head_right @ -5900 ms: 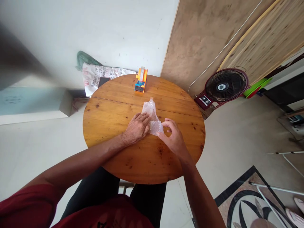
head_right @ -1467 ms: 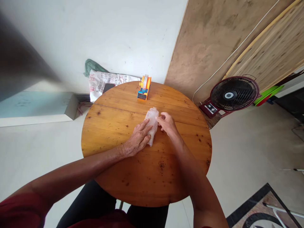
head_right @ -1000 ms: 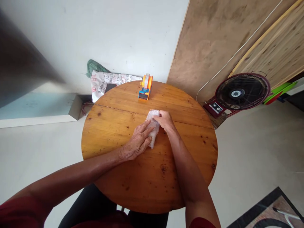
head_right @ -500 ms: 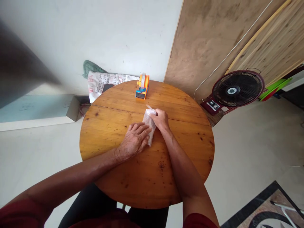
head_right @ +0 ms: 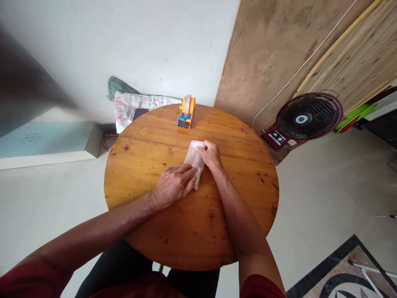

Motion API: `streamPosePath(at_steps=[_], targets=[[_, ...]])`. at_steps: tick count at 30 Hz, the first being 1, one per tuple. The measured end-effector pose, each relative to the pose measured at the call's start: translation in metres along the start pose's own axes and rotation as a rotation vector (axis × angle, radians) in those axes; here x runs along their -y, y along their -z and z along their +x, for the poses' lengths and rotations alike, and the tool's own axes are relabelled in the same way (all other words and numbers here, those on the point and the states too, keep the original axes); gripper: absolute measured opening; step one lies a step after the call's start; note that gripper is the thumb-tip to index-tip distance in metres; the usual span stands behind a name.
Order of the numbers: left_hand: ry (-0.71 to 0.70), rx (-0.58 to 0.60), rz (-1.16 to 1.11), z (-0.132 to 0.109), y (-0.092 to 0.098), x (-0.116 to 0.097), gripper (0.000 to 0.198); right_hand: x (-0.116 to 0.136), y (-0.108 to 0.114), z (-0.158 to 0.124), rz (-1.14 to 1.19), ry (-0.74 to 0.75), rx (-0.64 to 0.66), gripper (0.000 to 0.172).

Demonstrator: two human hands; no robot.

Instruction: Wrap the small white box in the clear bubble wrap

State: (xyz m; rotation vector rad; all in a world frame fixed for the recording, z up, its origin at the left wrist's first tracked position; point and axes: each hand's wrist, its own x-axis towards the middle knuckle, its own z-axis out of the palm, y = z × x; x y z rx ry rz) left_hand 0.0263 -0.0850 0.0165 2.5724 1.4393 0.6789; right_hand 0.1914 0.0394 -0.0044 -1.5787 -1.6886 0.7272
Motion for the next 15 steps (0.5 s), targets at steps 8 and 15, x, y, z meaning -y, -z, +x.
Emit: streamPosePath(at_steps=[8, 15], targets=[[0.020, -0.006, -0.044, 0.000, -0.006, -0.001, 0.031, 0.021, 0.009, -0.008, 0.385, -0.156, 0.097, 0.030], [0.051, 0.051, -0.082, 0.000, -0.002, -0.001, 0.033, 0.039, 0.019, -0.015, 0.497, -0.188, 0.173, 0.037]])
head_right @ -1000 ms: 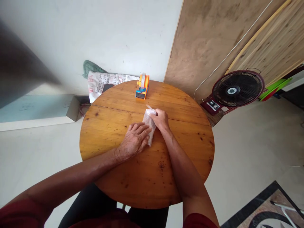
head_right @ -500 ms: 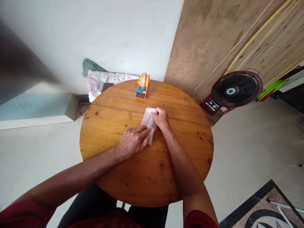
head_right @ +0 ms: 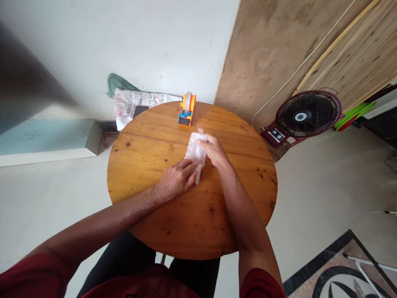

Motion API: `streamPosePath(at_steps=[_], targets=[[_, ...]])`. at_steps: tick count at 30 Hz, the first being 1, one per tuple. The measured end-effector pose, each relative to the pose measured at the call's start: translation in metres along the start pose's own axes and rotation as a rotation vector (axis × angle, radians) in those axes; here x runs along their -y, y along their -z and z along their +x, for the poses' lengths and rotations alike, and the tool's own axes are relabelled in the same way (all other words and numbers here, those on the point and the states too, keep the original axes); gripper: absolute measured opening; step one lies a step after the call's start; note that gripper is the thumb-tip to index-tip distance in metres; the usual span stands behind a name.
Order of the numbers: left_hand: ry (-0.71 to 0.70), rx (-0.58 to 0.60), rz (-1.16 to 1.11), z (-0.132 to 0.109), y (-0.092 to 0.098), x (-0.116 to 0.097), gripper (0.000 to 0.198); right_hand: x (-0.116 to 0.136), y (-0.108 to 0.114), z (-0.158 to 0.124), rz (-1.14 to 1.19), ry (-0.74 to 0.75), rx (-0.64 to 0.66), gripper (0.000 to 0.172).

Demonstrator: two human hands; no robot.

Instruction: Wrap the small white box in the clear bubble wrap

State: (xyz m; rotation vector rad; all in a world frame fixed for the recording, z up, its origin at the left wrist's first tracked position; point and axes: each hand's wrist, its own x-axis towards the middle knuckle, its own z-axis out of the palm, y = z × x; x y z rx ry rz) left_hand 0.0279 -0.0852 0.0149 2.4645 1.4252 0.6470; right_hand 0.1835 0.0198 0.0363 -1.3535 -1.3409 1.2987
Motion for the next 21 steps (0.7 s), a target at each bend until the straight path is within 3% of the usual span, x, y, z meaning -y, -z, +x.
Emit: streamPosePath(at_steps=[8, 14, 21], targets=[[0.031, 0.018, -0.019, 0.001, -0.001, -0.001, 0.032, 0.016, -0.001, -0.034, -0.009, 0.101, 0.096, 0.035], [0.040, 0.016, -0.015, -0.001, -0.003, -0.001, 0.037, 0.006, -0.005, -0.064, 0.050, 0.217, -0.006, 0.032], [0.128, -0.039, -0.047, 0.002, -0.004, 0.000, 0.035, -0.006, -0.009, -0.066, 0.129, 0.273, -0.051, 0.032]])
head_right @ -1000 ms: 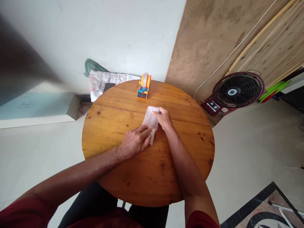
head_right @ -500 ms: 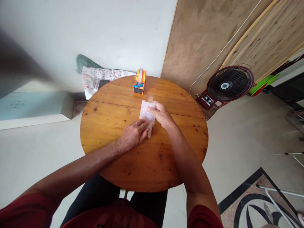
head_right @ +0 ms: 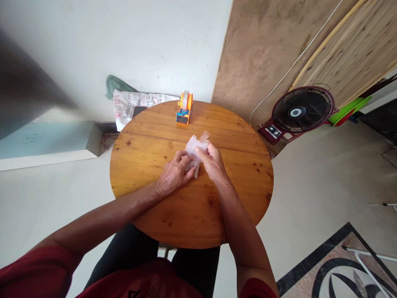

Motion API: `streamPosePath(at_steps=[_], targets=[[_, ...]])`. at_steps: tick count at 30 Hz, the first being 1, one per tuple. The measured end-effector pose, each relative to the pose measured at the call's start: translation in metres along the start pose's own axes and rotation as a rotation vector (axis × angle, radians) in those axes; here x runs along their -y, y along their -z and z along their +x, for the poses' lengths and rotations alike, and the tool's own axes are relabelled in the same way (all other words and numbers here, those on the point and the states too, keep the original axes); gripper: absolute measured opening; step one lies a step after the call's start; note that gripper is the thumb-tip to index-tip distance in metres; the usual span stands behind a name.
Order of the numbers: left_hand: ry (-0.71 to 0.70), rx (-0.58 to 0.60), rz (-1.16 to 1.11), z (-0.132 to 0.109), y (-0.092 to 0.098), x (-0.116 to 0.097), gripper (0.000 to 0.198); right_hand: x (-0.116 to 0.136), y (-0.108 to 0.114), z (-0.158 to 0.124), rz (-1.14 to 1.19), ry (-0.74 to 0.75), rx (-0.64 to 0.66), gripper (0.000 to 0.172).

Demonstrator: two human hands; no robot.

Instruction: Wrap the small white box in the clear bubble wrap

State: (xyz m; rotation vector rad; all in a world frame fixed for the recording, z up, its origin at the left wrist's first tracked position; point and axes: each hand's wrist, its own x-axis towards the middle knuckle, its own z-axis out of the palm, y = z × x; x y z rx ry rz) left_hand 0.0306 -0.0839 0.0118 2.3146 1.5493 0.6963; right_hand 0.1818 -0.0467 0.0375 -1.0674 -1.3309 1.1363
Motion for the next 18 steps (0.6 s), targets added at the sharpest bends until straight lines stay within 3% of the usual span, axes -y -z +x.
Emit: streamPosePath(at_steps=[10, 18], targets=[[0.159, -0.144, -0.161, 0.011, -0.009, 0.007, 0.039, -0.009, 0.008, 0.002, -0.110, 0.109, 0.118, 0.025], [0.177, -0.192, -0.224, 0.015, -0.015, 0.012, 0.044, 0.002, -0.003, -0.010, -0.308, 0.116, 0.141, 0.021]])
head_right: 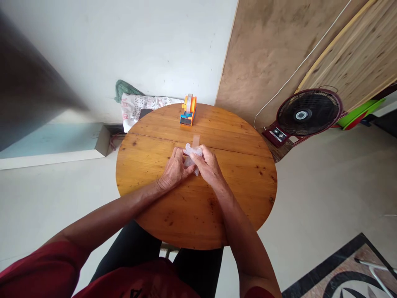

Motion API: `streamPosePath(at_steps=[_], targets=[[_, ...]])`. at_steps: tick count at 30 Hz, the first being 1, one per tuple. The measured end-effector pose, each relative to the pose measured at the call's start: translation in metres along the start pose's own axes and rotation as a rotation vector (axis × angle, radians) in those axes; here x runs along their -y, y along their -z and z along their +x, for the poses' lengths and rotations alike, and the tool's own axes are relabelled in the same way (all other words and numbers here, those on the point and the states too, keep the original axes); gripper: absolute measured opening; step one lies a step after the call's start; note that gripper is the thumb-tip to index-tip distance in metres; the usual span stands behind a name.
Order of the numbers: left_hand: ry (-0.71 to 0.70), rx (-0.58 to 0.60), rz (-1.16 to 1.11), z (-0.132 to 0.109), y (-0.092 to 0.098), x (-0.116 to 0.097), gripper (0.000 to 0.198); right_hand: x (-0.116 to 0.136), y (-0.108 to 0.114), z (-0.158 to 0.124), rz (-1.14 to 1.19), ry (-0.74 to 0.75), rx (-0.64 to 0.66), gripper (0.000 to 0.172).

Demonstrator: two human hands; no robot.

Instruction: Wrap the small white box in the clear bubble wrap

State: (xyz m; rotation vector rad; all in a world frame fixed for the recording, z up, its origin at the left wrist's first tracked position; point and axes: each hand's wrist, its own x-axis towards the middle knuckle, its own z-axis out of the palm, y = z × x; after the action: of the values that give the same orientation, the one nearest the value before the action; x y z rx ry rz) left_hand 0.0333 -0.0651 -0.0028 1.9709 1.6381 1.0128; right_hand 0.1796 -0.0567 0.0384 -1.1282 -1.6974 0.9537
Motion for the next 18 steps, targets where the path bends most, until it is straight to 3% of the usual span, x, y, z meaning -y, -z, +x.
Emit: streamPosePath(at_steps=[7, 12, 18], targets=[[-0.002, 0.032, -0.049, 0.000, 0.004, 0.000, 0.039, 0.015, -0.008, -0.026, -0.143, -0.005, -0.034, 0.012], [-0.027, 0.052, -0.089, -0.002, 0.007, 0.002, 0.071, 0.004, -0.021, -0.041, -0.140, 0.077, -0.090, 0.010], [-0.193, 0.244, -0.177, 0.004, 0.025, 0.008, 0.049, -0.002, -0.020, -0.045, -0.162, 0.078, -0.094, 0.010]])
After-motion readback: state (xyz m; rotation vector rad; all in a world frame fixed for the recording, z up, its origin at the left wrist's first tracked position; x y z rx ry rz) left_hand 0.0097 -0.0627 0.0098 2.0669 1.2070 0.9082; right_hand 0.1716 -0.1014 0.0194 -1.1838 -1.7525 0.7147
